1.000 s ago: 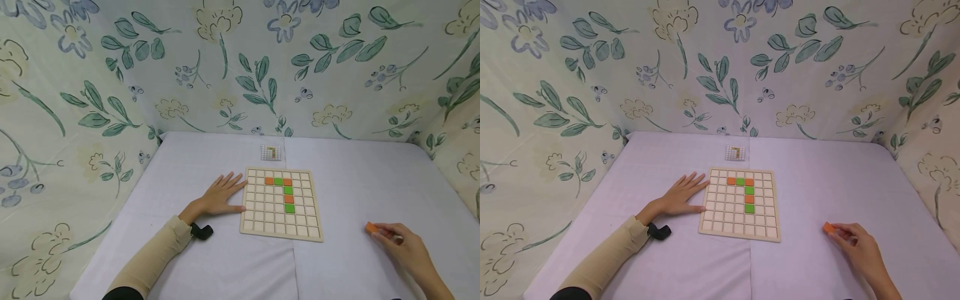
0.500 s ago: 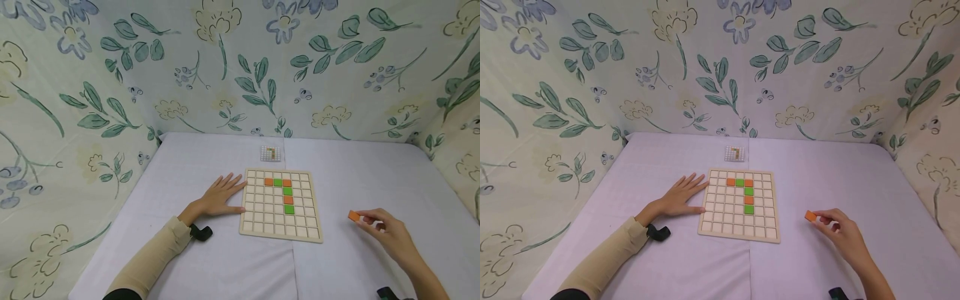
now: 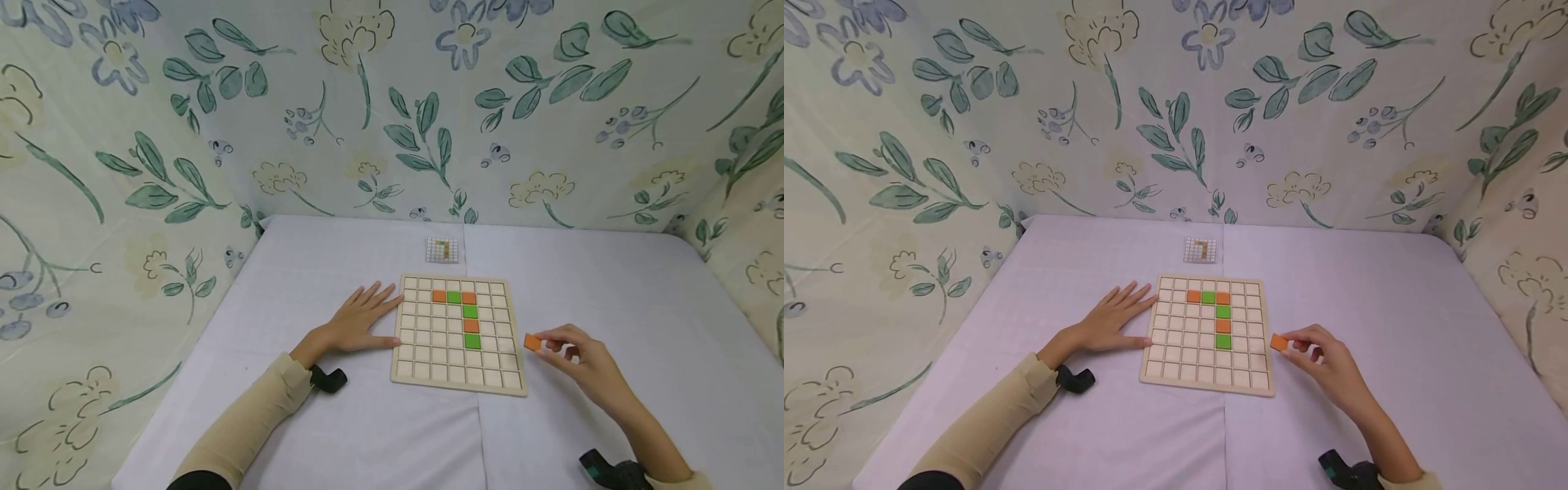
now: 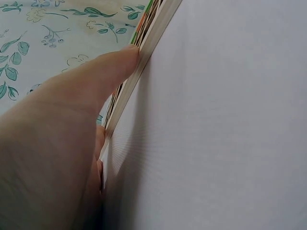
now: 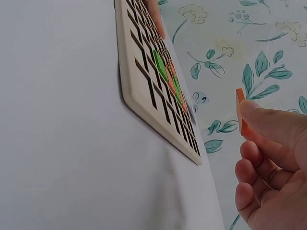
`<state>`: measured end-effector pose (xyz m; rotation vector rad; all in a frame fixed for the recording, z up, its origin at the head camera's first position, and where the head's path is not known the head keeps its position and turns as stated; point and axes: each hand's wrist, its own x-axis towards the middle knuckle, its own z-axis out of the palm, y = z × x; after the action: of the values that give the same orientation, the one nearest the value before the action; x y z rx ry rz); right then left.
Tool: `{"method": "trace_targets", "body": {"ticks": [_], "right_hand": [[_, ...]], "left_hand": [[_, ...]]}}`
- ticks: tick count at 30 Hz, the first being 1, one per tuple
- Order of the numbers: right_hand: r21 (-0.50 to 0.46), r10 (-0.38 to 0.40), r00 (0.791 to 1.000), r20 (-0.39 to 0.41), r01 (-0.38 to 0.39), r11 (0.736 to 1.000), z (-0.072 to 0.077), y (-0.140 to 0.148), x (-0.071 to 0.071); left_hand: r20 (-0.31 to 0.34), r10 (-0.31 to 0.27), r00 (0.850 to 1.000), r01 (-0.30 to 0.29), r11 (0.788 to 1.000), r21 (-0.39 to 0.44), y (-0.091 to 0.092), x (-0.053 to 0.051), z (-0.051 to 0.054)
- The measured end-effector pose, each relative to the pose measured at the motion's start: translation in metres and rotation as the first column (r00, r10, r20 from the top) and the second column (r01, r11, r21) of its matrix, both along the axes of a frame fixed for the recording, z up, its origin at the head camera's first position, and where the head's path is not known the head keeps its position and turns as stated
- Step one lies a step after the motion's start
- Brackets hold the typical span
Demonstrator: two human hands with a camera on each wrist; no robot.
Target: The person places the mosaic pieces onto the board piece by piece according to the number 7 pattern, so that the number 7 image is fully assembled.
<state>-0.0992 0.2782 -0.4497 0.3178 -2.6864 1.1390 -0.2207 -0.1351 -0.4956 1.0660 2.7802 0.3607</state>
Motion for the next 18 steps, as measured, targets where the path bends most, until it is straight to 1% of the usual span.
{"method": "trace_targets", "body": {"ticks": [4, 10, 18], "right_hand": [[-0.019, 0.039, 0.999, 0.011, -0.039, 0.999, -0.001, -0.011, -0.005], [-0.057, 0.090, 0.995, 0.030, -0.088, 0.994, -0.001, -0.024, -0.008], [-0.085, 0.170, 0.985, 0.032, -0.167, 0.982, -0.006, -0.036, -0.014]], "left_hand": [[-0.004, 0.005, 1.000, -0.005, 1.000, 0.002, 0.000, 0.000, 0.000], [0.002, 0.005, 1.000, -0.005, 1.000, 0.001, 0.000, 0.000, 0.000], [0.000, 0.002, 1.000, -0.002, 1.000, 0.001, -0.001, -0.001, -0.001]]}}
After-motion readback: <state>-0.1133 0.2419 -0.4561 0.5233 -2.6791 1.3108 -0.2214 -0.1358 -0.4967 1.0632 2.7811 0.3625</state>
